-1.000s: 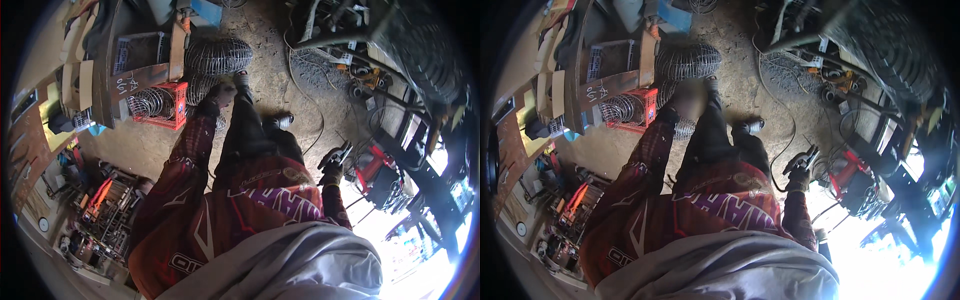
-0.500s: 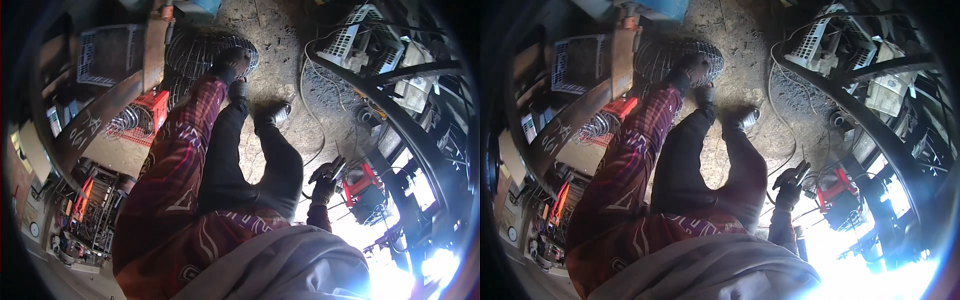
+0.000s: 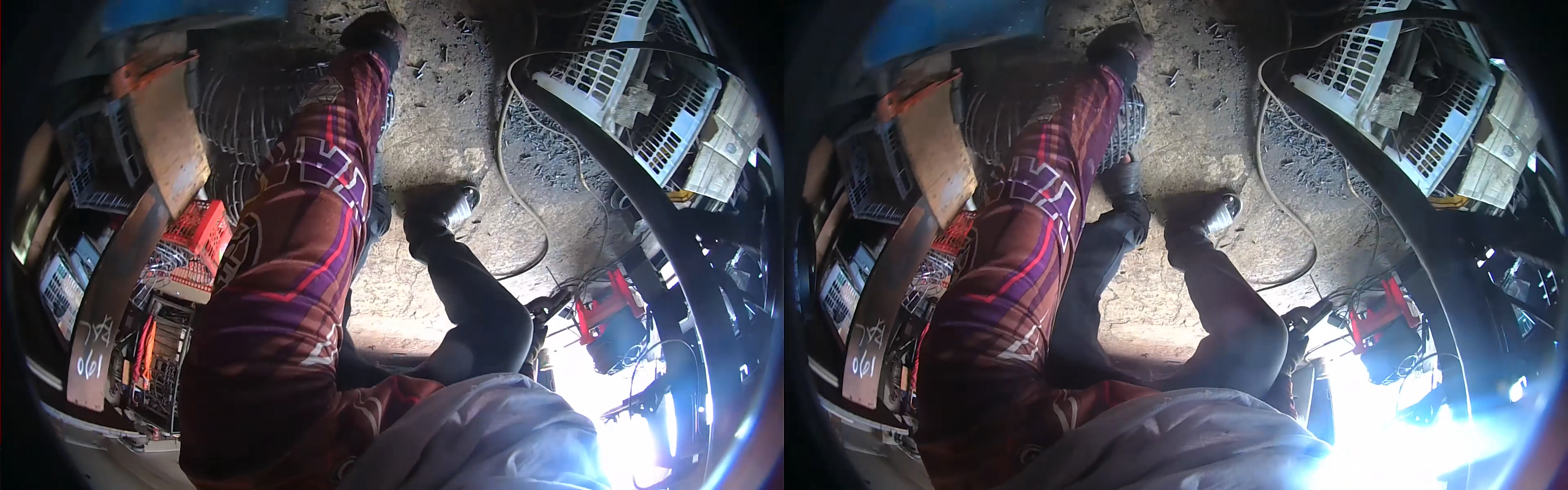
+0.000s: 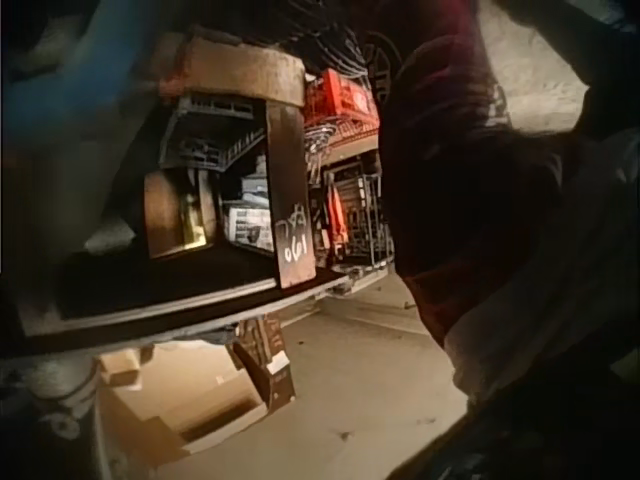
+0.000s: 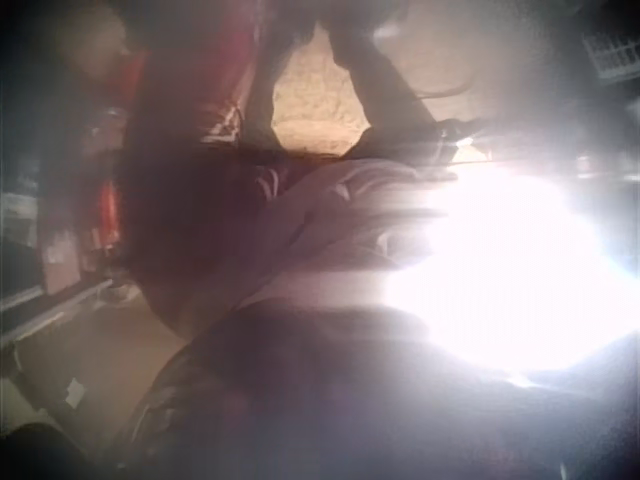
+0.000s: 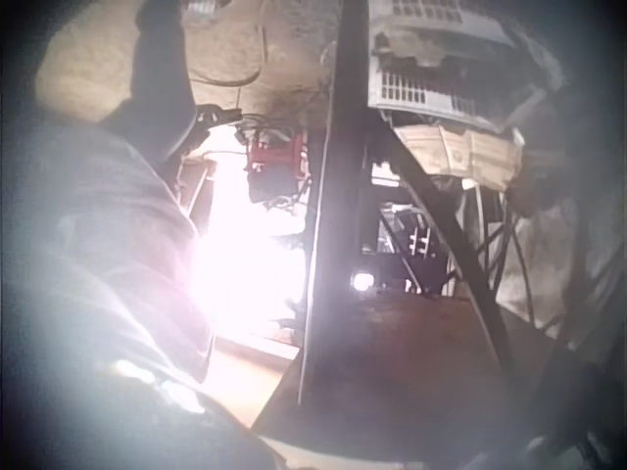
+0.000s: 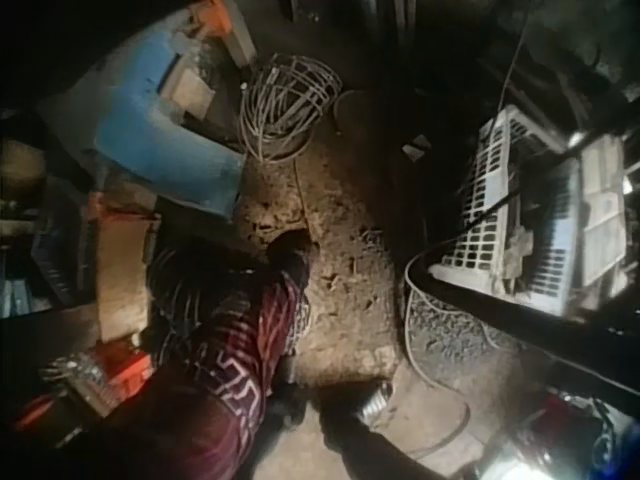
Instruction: The person welds a metal cage using a welding tool, handling the cage with gloved hands and repositioning it between welds.
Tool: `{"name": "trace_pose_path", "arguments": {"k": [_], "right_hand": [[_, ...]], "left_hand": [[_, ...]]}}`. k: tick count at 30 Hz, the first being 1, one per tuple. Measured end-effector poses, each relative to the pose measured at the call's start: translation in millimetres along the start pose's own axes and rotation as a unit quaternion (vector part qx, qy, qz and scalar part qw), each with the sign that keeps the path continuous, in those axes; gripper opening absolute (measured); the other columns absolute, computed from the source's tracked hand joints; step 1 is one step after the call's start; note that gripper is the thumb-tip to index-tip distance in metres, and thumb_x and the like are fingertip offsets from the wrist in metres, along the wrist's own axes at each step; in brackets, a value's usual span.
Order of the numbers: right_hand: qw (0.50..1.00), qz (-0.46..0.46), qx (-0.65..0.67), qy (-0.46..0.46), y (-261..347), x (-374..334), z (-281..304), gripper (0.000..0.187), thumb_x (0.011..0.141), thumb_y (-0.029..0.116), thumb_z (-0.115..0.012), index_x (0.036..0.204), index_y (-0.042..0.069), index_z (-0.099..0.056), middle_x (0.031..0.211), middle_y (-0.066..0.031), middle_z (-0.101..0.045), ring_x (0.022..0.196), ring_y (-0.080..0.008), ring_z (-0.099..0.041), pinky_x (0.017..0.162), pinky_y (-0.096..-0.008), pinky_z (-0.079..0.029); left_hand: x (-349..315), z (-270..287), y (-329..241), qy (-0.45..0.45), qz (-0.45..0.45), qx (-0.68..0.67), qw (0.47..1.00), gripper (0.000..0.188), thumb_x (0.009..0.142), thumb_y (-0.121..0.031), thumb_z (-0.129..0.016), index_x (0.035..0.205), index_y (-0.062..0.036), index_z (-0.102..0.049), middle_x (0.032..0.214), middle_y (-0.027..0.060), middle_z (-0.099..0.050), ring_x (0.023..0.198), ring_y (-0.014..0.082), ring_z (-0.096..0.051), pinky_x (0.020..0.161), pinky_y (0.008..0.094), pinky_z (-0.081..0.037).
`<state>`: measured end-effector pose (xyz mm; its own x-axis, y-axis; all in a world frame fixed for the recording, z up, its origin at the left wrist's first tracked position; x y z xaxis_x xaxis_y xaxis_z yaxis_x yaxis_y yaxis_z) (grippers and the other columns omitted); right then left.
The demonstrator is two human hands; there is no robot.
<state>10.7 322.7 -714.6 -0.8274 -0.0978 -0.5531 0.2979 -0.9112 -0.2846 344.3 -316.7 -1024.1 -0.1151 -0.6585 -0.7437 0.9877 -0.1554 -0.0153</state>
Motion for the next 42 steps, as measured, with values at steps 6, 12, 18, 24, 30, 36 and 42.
{"name": "trace_pose_path", "arguments": {"k": [6,12,18,24,30,36,42], "right_hand": [[0.999,-0.029,0.01,0.018,-5,1,-15,0.04,0.09,0.039,-0.064,0.104,0.002,-0.06,0.087,-0.0155,-0.068,0.078,-0.031,-0.065,0.069,-0.0426,-0.051],[0.998,-0.051,0.033,0.018,-4,0,-25,0.042,0.09,0.041,-0.064,0.104,0.001,-0.061,0.085,-0.0164,-0.068,0.077,-0.033,-0.065,0.068,-0.0437,-0.05],[0.997,-0.057,0.05,0.014,6,-4,-25,0.044,0.089,0.043,-0.063,0.104,0.001,-0.061,0.083,-0.0172,-0.068,0.076,-0.0351,-0.065,0.067,-0.0447,-0.05],[0.997,-0.012,0.068,0.022,52,-7,-7,0.046,0.089,0.045,-0.063,0.104,0.001,-0.062,0.082,-0.0181,-0.068,0.075,-0.0372,-0.064,0.066,-0.0458,-0.05],[0.986,-0.076,0.144,0.034,39,-77,44,0.043,0.087,0.04,-0.066,0.104,0.001,-0.061,0.081,-0.0163,-0.067,0.072,-0.0333,-0.064,0.063,-0.0429,-0.05],[0.974,0.01,0.211,0.084,28,-151,150,0.023,0.089,0.016,-0.064,0.105,0.0,-0.058,0.082,-0.0123,-0.066,0.069,-0.0206,-0.064,0.06,-0.0341,-0.051],[0.971,-0.032,0.214,0.105,-76,-167,192,0.021,0.093,0.021,-0.06,0.109,0.006,-0.059,0.087,-0.0088,-0.064,0.077,-0.0174,-0.064,0.062,-0.0328,-0.049]], "left_hand": [[30,-40,0,0.003,0.055,-0.028,0.998,0.026,0.085,-0.03,-0.06,0.103,-0.0154,-0.072,0.101,0.0139,-0.071,0.098,0.0324,-0.067,0.084,0.0475,-0.053],[46,-51,-3,-0.012,0.073,-0.055,0.996,0.024,0.084,-0.03,-0.061,0.098,-0.0145,-0.073,0.097,0.0138,-0.071,0.095,0.0326,-0.068,0.082,0.0481,-0.054],[62,-62,-1,-0.037,0.073,-0.112,0.99,0.022,0.083,-0.029,-0.063,0.094,-0.0137,-0.074,0.094,0.0138,-0.071,0.092,0.0328,-0.069,0.08,0.0486,-0.054],[29,-65,40,-0.141,-0.036,-0.147,0.978,0.021,0.081,-0.029,-0.064,0.089,-0.0128,-0.075,0.09,0.0137,-0.072,0.089,0.0329,-0.07,0.078,0.0491,-0.054],[-176,-38,-16,0.11,-0.045,-0.746,0.656,0.053,0.084,-0.001,-0.066,0.131,-0.0053,-0.042,0.069,0.0086,-0.058,0.057,0.0199,-0.057,0.052,0.0366,-0.05],[-382,19,36,0.262,-0.147,-0.599,0.742,0.026,0.084,-0.017,-0.065,0.107,-0.0049,-0.065,0.086,0.0053,-0.066,0.074,0.0162,-0.063,0.07,0.033,-0.051],[-486,2,92,0.321,-0.11,-0.493,0.801,0.02,0.08,-0.017,-0.059,0.094,-0.0057,-0.066,0.075,0.0052,-0.064,0.068,0.0167,-0.059,0.067,0.0302,-0.048]]}}
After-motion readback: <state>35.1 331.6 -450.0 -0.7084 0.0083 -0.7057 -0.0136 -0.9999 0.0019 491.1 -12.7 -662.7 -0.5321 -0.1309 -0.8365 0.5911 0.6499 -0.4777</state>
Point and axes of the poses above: each hand's wrist, its own x-axis towards the middle knuckle, its own z-axis out of the back of the hand, y = z × x, the point moved 9 cm from there along x, towards the middle knuckle
